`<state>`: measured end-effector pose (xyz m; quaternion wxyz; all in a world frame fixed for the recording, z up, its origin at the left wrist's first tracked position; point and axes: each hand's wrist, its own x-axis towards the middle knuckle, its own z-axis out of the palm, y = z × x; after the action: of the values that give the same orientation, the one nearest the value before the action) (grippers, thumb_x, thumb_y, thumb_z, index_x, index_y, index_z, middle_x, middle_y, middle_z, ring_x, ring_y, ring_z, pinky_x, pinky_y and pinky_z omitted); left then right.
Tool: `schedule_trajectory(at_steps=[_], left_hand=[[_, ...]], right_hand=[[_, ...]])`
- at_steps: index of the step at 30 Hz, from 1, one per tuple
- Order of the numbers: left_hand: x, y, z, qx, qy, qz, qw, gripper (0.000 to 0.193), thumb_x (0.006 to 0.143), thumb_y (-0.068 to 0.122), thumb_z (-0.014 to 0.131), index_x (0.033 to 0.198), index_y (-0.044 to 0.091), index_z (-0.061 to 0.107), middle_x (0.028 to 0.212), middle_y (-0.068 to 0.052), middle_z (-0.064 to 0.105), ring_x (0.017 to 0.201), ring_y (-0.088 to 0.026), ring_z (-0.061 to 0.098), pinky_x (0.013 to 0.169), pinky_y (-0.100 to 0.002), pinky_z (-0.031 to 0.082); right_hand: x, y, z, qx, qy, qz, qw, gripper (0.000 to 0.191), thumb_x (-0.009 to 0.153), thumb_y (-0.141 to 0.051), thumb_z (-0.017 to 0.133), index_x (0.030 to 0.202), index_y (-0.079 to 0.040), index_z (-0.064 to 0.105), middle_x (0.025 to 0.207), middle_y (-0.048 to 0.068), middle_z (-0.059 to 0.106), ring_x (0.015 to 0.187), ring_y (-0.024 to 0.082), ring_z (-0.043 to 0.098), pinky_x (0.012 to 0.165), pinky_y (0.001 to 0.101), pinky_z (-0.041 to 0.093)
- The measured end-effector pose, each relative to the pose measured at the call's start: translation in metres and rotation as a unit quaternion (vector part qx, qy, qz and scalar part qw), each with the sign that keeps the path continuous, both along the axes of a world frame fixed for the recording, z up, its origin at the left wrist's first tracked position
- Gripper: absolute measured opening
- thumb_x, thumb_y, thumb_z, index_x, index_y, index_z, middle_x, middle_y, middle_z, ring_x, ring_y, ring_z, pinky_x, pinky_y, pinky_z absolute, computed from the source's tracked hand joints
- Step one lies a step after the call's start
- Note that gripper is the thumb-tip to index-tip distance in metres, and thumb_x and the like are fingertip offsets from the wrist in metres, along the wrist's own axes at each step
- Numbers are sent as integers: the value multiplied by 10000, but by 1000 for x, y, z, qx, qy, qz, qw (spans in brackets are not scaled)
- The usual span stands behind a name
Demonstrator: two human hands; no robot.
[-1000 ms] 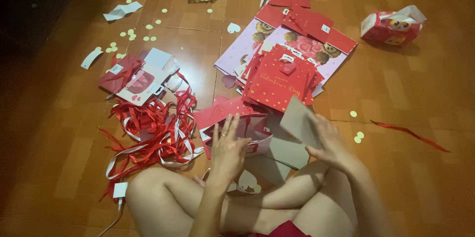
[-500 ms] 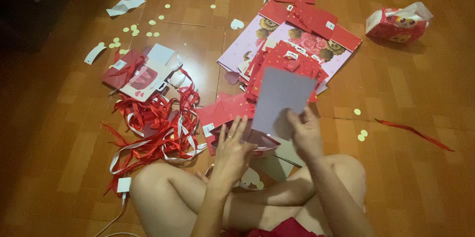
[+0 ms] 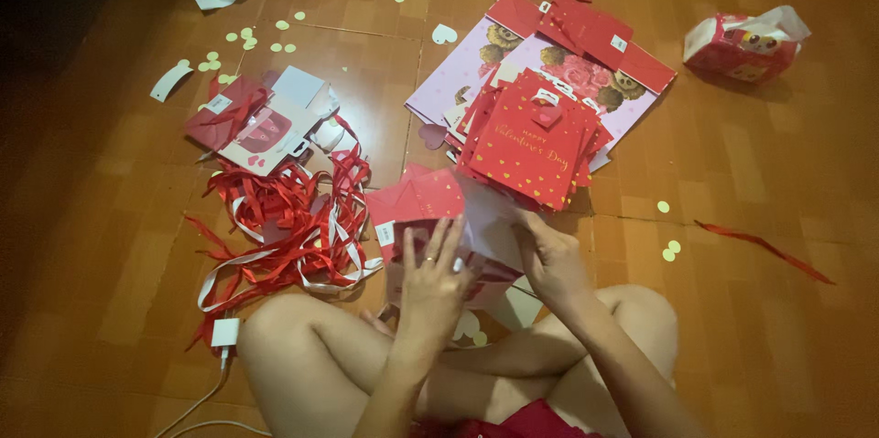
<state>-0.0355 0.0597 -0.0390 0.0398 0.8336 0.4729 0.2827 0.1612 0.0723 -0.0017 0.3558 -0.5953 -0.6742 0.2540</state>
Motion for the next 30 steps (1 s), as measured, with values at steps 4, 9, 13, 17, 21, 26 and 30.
schedule_trajectory(at_steps=[4,9,13,17,21,26,30], left_hand=[[8,6,-15,71,-104,-63,990,226,822,194,700,990,98,815,1301,-262,537,1321,-399,489,1168,-620,320],[13,-9,-23,68,-73,-92,991,189,811,107,665,952,107,792,1178,-134,721,1181,-298,642,1181,-496,402],[12,-23,-10,-117,49,-37,991,122,820,151,692,867,94,789,909,-167,690,1034,-334,661,1177,-569,338],[7,-27,12,-123,41,55,990,401,768,402,737,986,68,770,889,-197,701,980,-365,662,1096,-707,245],[5,-27,22,-158,-2,79,984,606,869,487,735,1235,5,694,947,-220,688,955,-379,638,983,-613,343],[6,-17,15,-71,-60,98,991,352,839,141,709,1185,94,753,1134,-163,649,1127,-338,591,1069,-542,387],[12,11,2,58,-62,116,990,236,682,126,703,896,224,725,1419,-235,556,1215,-438,596,1019,-578,412]], right_hand=[[-7,-4,-2,59,52,38,996,331,996,-5,568,1300,-103,654,1039,170,746,823,246,745,750,342,584],[3,1,-27,45,-52,79,994,443,860,56,569,1265,-108,644,1006,187,720,875,352,715,764,403,579],[29,5,-46,49,-176,101,978,343,790,8,620,1119,-75,669,1017,192,712,925,405,687,781,479,547],[52,7,-64,-107,-325,95,935,120,846,-85,632,954,-80,685,903,187,710,865,388,700,765,511,547],[49,6,-79,-180,-380,173,891,135,809,-175,681,916,-100,716,819,183,718,798,383,718,727,514,568],[25,6,-86,-220,-386,211,871,201,780,-112,673,966,-110,748,812,199,730,793,372,731,707,498,582],[14,2,-88,-193,-431,238,849,121,782,-108,671,835,-43,760,795,205,727,780,367,739,690,468,604]])
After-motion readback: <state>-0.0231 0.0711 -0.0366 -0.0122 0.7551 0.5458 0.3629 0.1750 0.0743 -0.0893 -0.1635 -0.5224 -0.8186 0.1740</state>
